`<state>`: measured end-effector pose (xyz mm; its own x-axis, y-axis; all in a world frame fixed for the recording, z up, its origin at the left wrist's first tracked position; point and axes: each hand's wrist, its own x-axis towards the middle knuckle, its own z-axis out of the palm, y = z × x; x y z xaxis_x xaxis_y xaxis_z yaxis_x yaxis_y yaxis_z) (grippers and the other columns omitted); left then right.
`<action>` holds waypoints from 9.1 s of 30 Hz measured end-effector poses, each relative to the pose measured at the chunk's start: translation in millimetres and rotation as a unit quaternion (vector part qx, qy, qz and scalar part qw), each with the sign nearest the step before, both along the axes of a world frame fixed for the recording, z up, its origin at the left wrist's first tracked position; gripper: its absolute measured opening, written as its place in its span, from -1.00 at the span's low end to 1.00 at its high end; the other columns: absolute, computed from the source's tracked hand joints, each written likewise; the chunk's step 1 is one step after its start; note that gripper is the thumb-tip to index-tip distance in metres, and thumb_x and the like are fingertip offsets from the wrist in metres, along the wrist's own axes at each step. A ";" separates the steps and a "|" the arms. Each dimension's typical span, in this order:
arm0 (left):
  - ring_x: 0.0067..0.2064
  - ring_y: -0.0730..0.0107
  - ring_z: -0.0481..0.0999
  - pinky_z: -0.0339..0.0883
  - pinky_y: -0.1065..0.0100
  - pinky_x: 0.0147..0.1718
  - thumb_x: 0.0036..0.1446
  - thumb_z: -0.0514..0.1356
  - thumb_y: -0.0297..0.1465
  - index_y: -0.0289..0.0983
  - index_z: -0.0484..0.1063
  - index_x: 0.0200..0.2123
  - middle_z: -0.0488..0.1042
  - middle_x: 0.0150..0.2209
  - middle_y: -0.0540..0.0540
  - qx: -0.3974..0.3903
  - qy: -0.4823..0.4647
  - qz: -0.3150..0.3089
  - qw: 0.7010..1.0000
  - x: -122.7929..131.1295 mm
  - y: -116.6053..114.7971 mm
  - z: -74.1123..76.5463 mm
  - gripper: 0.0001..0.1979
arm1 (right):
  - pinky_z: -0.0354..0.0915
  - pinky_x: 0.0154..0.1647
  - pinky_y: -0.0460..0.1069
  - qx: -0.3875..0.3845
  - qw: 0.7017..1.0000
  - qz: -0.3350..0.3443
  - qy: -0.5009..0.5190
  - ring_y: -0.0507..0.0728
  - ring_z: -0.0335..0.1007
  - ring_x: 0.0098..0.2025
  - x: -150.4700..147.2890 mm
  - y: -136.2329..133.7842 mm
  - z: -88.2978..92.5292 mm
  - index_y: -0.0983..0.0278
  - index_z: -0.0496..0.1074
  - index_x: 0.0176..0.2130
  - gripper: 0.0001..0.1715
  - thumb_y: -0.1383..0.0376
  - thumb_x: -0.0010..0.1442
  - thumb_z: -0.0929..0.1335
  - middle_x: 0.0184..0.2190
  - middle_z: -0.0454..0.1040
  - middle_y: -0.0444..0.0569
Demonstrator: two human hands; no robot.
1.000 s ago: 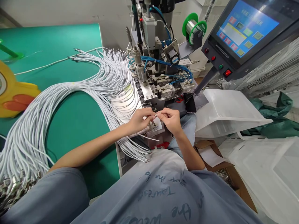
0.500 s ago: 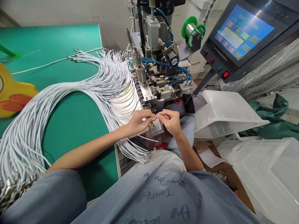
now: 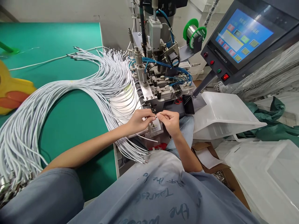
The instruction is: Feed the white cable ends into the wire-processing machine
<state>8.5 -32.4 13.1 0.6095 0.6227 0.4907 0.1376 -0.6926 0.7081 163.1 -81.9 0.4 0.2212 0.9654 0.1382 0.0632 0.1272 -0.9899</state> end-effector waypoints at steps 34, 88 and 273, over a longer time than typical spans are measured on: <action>-0.49 0.46 0.28 0.07 0.41 -0.55 0.17 -0.03 -0.49 -0.32 0.43 -0.41 0.34 -0.49 -0.08 0.217 0.185 0.002 0.958 -9.8 10.5 5.0 -0.75 | 0.02 -0.54 -0.06 0.063 0.979 -0.011 -0.191 -0.04 -0.04 -0.61 -2.1 1.1 3.3 0.30 0.42 -0.58 -0.77 0.29 0.07 0.34 -0.70 0.00 -0.24; -0.36 0.34 0.46 0.30 0.37 -0.42 0.19 -0.07 -0.59 -0.40 0.33 -0.05 0.34 -0.26 -0.18 0.189 0.452 0.011 0.872 -11.4 28.6 -19.9 -0.69 | 0.26 -0.39 -0.03 -0.160 0.987 0.020 0.029 0.03 0.28 -0.49 1.5 48.3 -59.6 0.27 0.41 -0.47 -0.75 0.13 -0.09 0.36 -0.55 0.41 -0.12; -0.41 0.37 0.45 0.16 0.37 -0.49 0.25 -0.04 -0.36 -0.34 0.47 -0.38 0.45 -0.41 -0.14 0.105 0.352 0.027 0.930 -2.2 -8.3 15.2 -0.67 | 0.20 -0.35 -0.01 -0.151 0.912 0.282 -0.256 0.09 0.32 -0.44 -62.5 -52.3 -30.3 0.25 0.38 -0.38 -0.83 0.32 0.14 0.22 -0.51 0.43 -0.08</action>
